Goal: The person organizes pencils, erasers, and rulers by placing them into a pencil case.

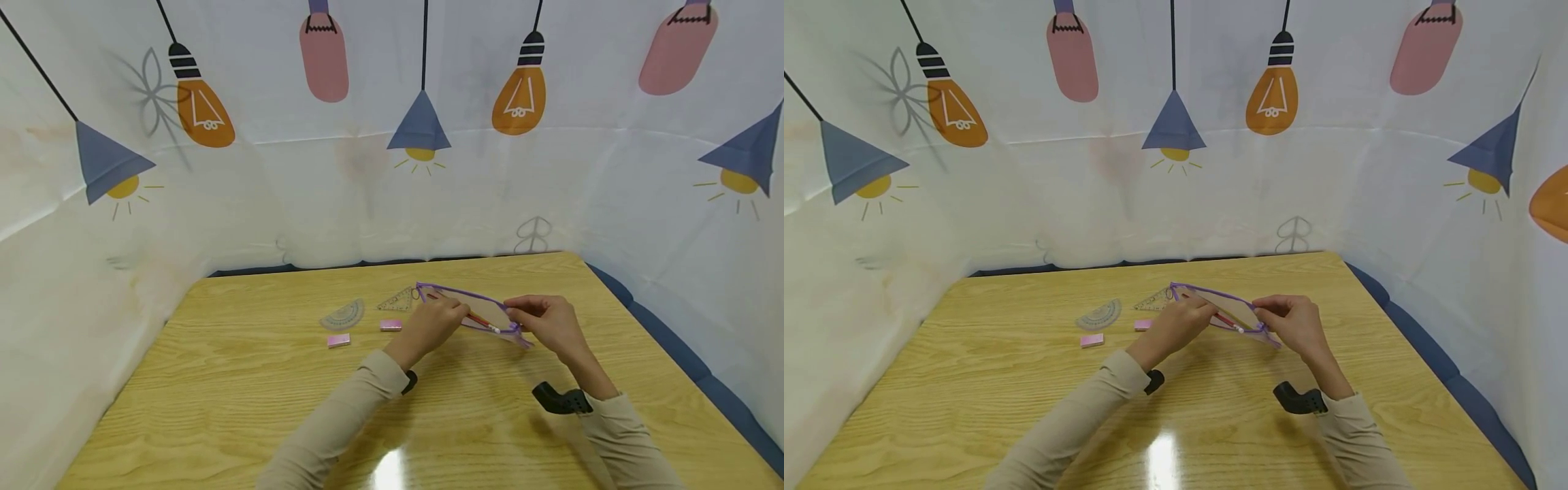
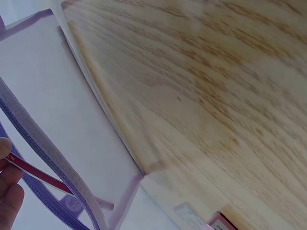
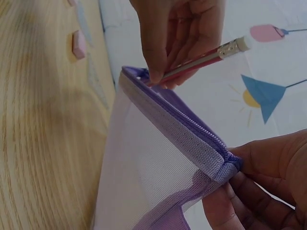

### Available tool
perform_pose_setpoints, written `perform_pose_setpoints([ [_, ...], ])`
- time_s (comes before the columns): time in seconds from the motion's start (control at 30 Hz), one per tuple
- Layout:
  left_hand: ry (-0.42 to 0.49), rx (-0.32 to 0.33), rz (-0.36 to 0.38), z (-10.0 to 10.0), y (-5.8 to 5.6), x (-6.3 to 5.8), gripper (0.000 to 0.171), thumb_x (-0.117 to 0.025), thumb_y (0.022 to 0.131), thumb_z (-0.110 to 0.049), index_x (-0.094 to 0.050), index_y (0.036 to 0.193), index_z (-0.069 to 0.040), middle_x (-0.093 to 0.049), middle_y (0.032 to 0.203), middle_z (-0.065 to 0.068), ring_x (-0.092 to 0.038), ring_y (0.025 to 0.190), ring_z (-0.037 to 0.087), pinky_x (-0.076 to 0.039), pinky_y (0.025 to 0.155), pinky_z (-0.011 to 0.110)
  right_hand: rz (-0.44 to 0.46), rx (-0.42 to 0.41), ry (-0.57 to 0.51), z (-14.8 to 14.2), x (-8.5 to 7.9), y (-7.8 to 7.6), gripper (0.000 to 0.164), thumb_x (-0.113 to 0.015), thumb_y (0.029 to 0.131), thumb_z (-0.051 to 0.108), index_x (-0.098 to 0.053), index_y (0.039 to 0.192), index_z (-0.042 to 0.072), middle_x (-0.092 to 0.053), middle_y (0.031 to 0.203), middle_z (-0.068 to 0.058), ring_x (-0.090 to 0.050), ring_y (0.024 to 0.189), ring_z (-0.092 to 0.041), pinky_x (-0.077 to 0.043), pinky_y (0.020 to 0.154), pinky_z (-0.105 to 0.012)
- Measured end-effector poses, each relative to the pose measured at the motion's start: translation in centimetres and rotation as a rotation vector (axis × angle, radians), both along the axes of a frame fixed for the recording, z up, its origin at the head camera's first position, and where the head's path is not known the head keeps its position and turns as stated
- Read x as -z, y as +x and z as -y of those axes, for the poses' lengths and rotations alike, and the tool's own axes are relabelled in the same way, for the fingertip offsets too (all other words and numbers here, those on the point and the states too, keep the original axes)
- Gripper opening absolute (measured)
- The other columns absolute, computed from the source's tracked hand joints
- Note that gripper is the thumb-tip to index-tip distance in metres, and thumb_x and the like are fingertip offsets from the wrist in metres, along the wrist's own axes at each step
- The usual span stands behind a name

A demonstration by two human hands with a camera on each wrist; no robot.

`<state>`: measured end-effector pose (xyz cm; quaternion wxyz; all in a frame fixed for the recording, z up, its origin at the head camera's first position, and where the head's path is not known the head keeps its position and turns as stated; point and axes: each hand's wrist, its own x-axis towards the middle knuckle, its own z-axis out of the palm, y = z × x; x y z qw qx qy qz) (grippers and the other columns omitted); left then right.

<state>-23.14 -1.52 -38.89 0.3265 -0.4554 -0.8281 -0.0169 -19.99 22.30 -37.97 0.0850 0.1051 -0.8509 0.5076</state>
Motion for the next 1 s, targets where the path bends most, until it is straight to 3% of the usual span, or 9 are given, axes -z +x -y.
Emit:
perform_pose_setpoints([
  [0.4,-0.052,-0.023,0.002,-0.6,-0.3,0.3,0.008,-0.063,0.095,-0.007,-0.07,0.095,-0.01,-0.065,0.082,-0.001,-0.06,0.068,0.007,-0.045,0.055,0.015,-0.02,-0.017,0.001,0.1,0.1,0.0,0.023,-0.067,0.093,0.011,-0.071,0.108,-0.005,-0.069,0.096,-0.019,-0.066,0.074,-0.012,-0.055,0.064,-0.026],
  [0.73,-0.059,-0.019,0.001,-1.3,-0.5,0.5,0.011,-0.063,0.093,-0.003,-0.069,0.089,-0.011,-0.061,0.076,-0.002,-0.057,0.065,0.008,-0.044,0.055,0.017,-0.006,-0.007,0.014,0.1,0.1,0.1,0.023,-0.067,0.093,0.012,-0.071,0.109,-0.004,-0.069,0.099,-0.019,-0.066,0.075,-0.013,-0.057,0.066,-0.032],
  [1.0,-0.1,-0.052,-0.02,-1.5,-0.4,0.5,0.015,-0.062,0.093,-0.003,-0.066,0.083,-0.013,-0.058,0.072,-0.003,-0.052,0.06,0.006,-0.04,0.053,0.018,-0.004,-0.002,0.019,0.3,0.0,0.2,0.023,-0.068,0.092,0.011,-0.071,0.108,-0.005,-0.069,0.098,-0.019,-0.066,0.076,-0.013,-0.055,0.065,-0.026],
])
